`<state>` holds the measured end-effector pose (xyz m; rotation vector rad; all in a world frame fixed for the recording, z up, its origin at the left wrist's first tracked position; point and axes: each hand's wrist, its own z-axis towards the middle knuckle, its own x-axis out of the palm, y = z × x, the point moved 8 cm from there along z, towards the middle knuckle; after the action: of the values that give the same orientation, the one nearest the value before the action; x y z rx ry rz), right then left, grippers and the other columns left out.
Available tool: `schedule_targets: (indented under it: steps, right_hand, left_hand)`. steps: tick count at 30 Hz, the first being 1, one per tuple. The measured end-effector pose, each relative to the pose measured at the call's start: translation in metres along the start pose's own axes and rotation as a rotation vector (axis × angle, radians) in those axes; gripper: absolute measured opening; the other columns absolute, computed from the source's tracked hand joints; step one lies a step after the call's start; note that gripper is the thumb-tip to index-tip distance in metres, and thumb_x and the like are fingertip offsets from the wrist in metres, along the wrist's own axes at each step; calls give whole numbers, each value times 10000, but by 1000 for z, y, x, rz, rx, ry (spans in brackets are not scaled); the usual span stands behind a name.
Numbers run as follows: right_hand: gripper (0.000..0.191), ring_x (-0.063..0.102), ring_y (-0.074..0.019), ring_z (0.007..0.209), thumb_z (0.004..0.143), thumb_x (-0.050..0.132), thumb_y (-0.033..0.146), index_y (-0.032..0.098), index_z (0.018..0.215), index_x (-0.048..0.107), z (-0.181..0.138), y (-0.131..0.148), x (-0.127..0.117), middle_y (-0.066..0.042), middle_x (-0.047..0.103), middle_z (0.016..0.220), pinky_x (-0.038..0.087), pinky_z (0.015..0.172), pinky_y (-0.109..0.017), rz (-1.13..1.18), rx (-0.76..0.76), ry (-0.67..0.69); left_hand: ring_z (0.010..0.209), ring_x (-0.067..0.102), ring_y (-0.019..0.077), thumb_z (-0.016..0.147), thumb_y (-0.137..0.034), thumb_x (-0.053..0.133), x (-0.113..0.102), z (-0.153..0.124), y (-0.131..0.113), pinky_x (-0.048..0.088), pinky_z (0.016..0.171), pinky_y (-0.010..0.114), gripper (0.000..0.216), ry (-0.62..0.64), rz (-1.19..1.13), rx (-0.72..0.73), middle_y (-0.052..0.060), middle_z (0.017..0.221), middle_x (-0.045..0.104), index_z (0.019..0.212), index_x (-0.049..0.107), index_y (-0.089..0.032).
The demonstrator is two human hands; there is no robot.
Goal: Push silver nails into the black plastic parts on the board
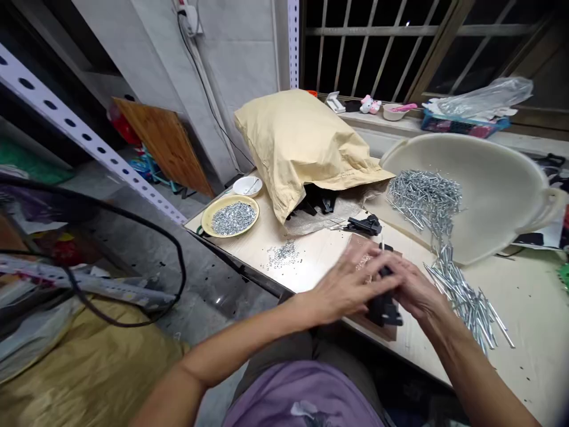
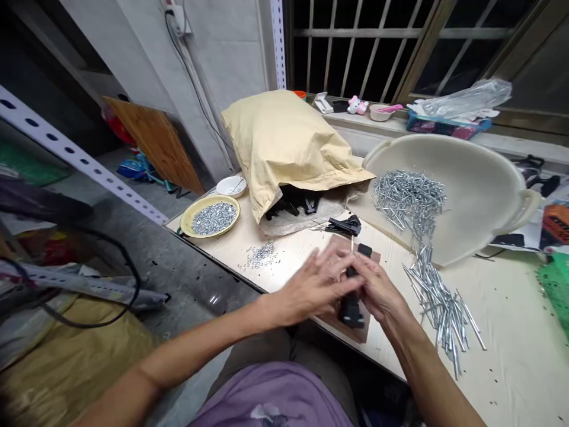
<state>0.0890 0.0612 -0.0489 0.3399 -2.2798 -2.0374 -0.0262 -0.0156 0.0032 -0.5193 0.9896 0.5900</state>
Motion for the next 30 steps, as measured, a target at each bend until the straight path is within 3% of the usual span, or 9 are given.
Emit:
schedule_targets:
  steps: [2,5,8,12,16,20,24,26,30]
  right_hand:
    - [471,470,-102,490,795,573,523,215,1152,579,-7,5,2,-56,637,847,406,432,-251,17,-2,33]
    - [503,447,-92,486,809,570,513,203,1199,499,-17,9,1,-54,651,848,376,425,-229,-89,-91,-20]
    - [439,506,-113,545,832,544,500,182,1132,506,-27,8,10,-76,668,876,435,499,-251,-248,-164,-40]
    - [338,578,-148,659,867,500,464,189,1057,551,-40,10,21,-72,676,901,484,610,-288,-387,-249,-70]
    - [267,612,-172,746,872,506,423,204,982,613,-47,13,24,-51,664,917,484,679,-307,-539,-324,-95]
    - [229,613,-177,795,886,497,375,194,943,625,-48,15,26,-50,632,926,477,721,-312,-594,-414,-114]
    - [208,602,-176,825,897,490,321,187,958,638,-46,21,36,-50,621,897,470,742,-302,-617,-501,-121]
    - [213,598,-172,859,903,481,287,196,1011,641,-46,27,48,-49,624,920,464,768,-291,-626,-553,-110]
    - [271,603,-144,829,920,455,253,260,1136,618,-45,34,77,-25,620,930,460,739,-249,-680,-580,-37]
  left_hand:
    - [1329,276,311,859,-217,518,-5,-35,40,295,1035,506,437,-37,15,-169,107,1361,458,1294,487,-229]
    - [1068,467,264,884,-221,476,-4,-86,112,429,841,389,260,-61,87,-556,118,1053,606,1088,632,-178]
    - [911,457,235,902,-282,451,10,-106,145,404,738,353,242,48,167,-633,88,906,599,916,680,-204]
    - [872,435,240,907,-315,438,25,-101,150,351,695,364,277,174,249,-583,78,846,572,799,669,-209]
    - [894,438,255,884,-234,469,35,-97,144,335,708,378,236,246,251,-537,90,835,570,742,650,-184]
    - [891,465,250,858,-138,458,33,-102,151,354,734,377,201,162,121,-635,104,840,578,770,638,-159]
    - [882,505,232,829,-148,501,26,-100,156,395,742,352,135,83,35,-686,93,848,599,807,634,-157]
    - [815,536,201,814,-187,535,20,-100,156,421,719,326,100,-24,-187,-778,67,804,613,787,628,-161]
    - [662,566,138,766,-321,617,25,-95,138,455,599,263,189,-301,-1007,-993,43,743,623,777,604,-133]
